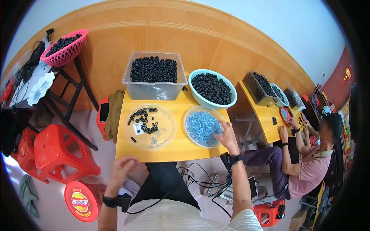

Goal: Sorting small black and blue plastic parts from containers into specialized trays.

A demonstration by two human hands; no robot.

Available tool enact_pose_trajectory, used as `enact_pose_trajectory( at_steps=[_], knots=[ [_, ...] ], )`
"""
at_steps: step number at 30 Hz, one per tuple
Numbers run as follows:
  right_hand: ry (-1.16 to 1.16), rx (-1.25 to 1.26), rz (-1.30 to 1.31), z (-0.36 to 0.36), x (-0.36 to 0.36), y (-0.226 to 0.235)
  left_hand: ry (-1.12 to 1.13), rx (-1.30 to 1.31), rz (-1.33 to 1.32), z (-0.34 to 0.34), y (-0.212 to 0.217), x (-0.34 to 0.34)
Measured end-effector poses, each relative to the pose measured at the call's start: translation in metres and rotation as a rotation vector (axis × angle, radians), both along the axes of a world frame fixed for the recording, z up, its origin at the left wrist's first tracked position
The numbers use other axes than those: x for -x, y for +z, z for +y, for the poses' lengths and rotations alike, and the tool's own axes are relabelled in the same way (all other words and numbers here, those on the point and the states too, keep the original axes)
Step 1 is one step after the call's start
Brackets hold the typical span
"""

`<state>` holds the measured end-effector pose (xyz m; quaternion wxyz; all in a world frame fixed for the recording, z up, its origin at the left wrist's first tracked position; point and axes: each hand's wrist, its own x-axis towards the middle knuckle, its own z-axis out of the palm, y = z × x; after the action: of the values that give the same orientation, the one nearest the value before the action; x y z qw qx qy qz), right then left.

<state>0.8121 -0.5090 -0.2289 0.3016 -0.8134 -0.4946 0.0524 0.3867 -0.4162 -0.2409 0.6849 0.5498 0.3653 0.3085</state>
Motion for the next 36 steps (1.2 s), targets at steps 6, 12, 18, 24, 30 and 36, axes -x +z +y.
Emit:
enact_pose_trajectory(
  at_steps=[6,12,18,24,30,36],
  knots=[
    [0.069,0.136,-0.249,0.05,0.025,-0.008,-0.338,0.082,0.061,-0.02,-0.015,-0.065],
    [0.382,0.142,-0.332,0.043,0.046,-0.007,-0.435,0.14,0.11,-0.008,-0.029,-0.079],
    [0.234,0.157,-0.327,0.024,-0.001,-0.009,-0.421,0.16,0.124,-0.002,-0.038,-0.078],
    [0.064,0.075,-0.349,0.05,-0.03,-0.03,-0.584,0.112,0.11,0.0,-0.036,-0.101],
    [0.212,0.179,-0.345,0.079,0.026,-0.021,-0.482,0.072,0.071,0.013,-0.045,-0.18],
    [0.333,0.19,-0.283,0.056,0.036,-0.012,-0.252,0.198,0.036,0.021,-0.06,-0.249]
  ],
)
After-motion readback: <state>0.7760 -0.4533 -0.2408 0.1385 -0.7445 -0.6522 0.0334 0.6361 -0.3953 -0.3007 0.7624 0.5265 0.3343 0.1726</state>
